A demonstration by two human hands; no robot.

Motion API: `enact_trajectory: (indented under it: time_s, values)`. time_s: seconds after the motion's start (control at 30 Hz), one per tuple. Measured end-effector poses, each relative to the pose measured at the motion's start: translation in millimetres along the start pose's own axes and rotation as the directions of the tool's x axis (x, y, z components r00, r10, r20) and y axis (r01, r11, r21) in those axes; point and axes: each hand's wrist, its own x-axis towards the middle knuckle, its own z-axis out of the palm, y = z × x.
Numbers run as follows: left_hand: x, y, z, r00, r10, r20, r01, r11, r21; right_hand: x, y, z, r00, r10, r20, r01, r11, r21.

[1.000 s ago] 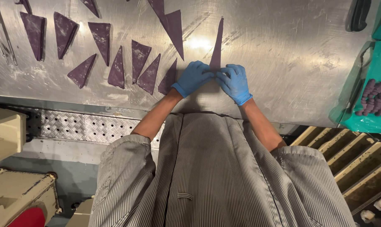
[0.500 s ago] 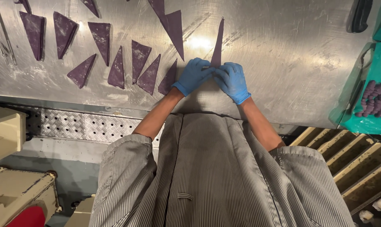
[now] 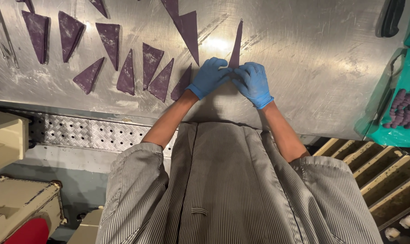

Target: The person is preparing purple pastries by rolling triangular pieces of dough and placing them on a tray.

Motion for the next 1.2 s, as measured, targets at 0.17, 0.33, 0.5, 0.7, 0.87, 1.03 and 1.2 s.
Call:
enact_trajectory:
  time_s: [0.17, 0.33, 0.5, 0.7, 0.87, 1.03, 1.2]
  values:
    - [8, 0, -8, 1.000, 0.001, 0.016, -0.001, 1.000, -0.022, 3, 8, 1, 1.000, -0.009, 0.014, 0.010, 0.998, -0.058]
    - [17, -3, -10, 0.999, 0.009, 0.031, -0.009, 1.000, -0.009, 7, 13, -1, 0.999, -0.037, 0.019, 0.038, 0.999, -0.017]
    - [21, -5, -8, 0.998, 0.026, 0.050, -0.028, 0.999, 0.041, 11, 17, -3, 0.999, -0.039, 0.014, 0.039, 0.999, -0.011]
    - [54, 21, -20, 0.990, 0.062, 0.125, -0.067, 0.997, 0.039, 14, 20, 2, 1.000, 0.013, -0.016, -0.015, 0.994, -0.112]
    - [46, 15, 9, 0.995, -0.099, 0.035, 0.103, 0.984, -0.142, 12, -7, -11, 0.964, 0.239, -0.117, -0.224, 0.966, 0.125]
    - [50, 46, -13, 0.833, -0.504, 0.226, 0.441, 0.360, -0.822, 9, -1, -15, 0.948, 0.314, -0.054, -0.167, 0.633, 0.755]
    - [41, 68, -16, 0.716, -0.548, 0.433, 0.440, -0.128, -0.889, 20, -14, -61, 0.861, 0.402, 0.313, -0.476, 0.419, 0.773]
